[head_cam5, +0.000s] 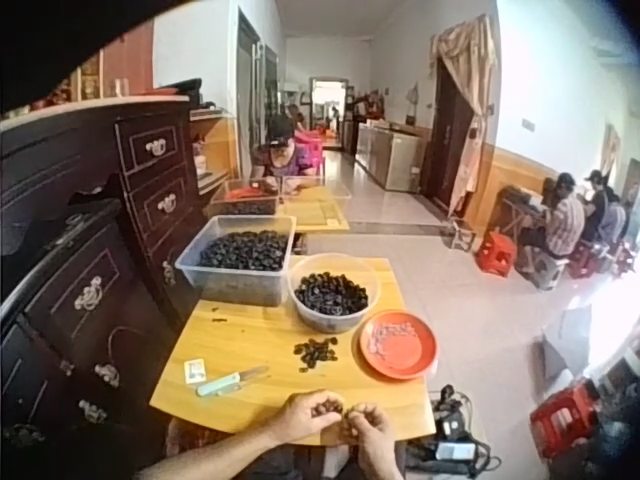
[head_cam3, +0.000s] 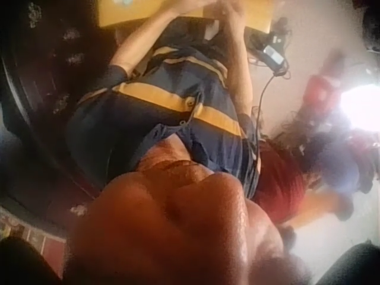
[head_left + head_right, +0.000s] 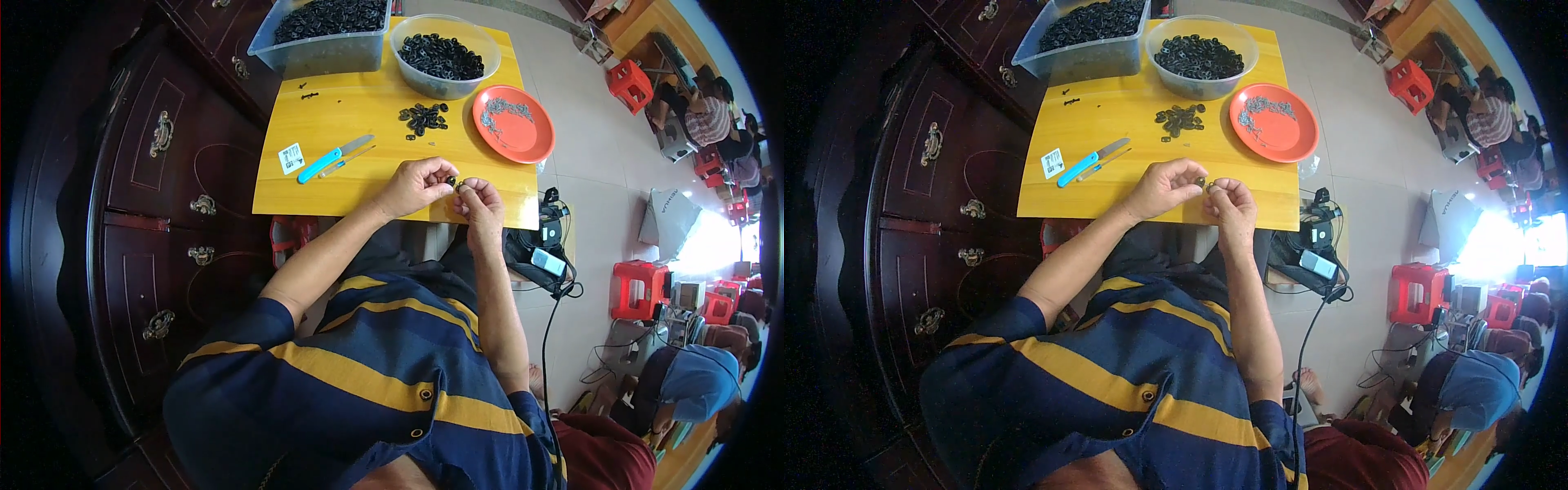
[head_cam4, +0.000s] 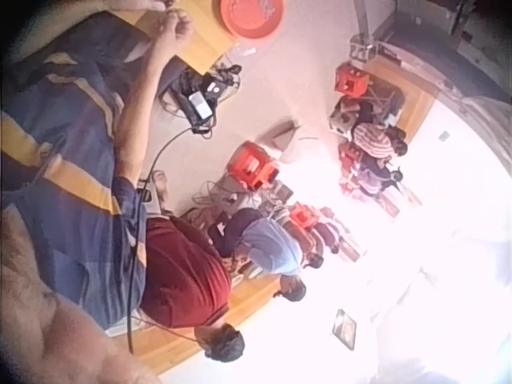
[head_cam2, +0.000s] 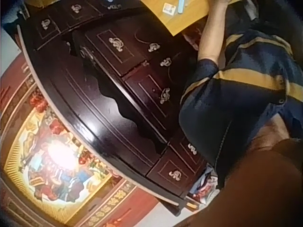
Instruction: The person assembles small plastic components by hand, repeatedly picking up plastic pieces and fitting small parts together on the table.
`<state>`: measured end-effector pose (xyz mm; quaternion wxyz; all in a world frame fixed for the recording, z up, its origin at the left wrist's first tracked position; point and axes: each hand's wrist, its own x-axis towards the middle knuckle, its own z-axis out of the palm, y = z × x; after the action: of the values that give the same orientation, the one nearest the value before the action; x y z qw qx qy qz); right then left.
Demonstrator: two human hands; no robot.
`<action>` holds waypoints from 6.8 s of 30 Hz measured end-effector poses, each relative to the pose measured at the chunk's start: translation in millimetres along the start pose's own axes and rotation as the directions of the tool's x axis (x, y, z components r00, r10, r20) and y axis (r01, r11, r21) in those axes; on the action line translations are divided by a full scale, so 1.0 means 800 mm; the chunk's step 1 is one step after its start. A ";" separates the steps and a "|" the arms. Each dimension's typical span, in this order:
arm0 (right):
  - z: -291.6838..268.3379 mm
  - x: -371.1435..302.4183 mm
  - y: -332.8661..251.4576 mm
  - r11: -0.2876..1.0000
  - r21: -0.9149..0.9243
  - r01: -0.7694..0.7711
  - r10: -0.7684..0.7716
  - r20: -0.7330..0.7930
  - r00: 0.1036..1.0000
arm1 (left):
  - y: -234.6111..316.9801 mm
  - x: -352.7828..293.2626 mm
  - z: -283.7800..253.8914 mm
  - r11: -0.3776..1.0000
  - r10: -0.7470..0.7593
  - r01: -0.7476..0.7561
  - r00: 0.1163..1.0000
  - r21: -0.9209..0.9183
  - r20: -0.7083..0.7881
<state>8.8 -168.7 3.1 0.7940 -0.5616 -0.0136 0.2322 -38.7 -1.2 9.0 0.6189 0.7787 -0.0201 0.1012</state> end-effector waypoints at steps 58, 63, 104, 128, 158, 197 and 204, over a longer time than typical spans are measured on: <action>0.008 0.001 0.016 0.972 0.214 -0.101 0.098 0.025 0.995 | 0.032 0.009 0.001 0.819 0.297 -0.292 0.952 0.494 0.070; 0.011 0.000 0.013 0.972 0.225 -0.068 0.065 0.021 0.998 | 0.036 0.014 0.000 0.818 0.304 -0.298 0.950 0.492 0.070; 0.021 0.020 0.025 0.998 0.000 0.070 -0.070 0.065 0.995 | 0.027 0.014 -0.017 0.796 0.262 -0.244 0.964 0.554 0.048; 0.010 0.020 0.020 0.998 -0.057 0.026 -0.015 0.189 0.982 | 0.062 0.146 -0.252 0.910 0.100 0.036 0.948 0.413 -0.302; 0.010 0.020 0.020 0.996 -0.079 0.044 -0.033 0.136 0.990 | -0.024 0.172 -0.060 0.456 -0.010 -0.126 0.989 0.881 0.146; 0.003 0.009 0.022 1.000 0.020 0.008 -0.011 0.133 0.991 | 0.007 0.006 -0.036 0.814 0.169 -0.106 0.984 0.570 -0.059; 0.000 0.015 0.028 0.998 -0.068 0.008 -0.003 0.084 0.996 | -0.016 0.039 -0.043 0.683 0.141 -0.097 0.990 0.724 -0.001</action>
<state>11.6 -158.4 -20.3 0.7739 -0.5779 -0.0565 0.2529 -10.9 38.3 9.6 0.2556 0.9529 -0.0116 0.1627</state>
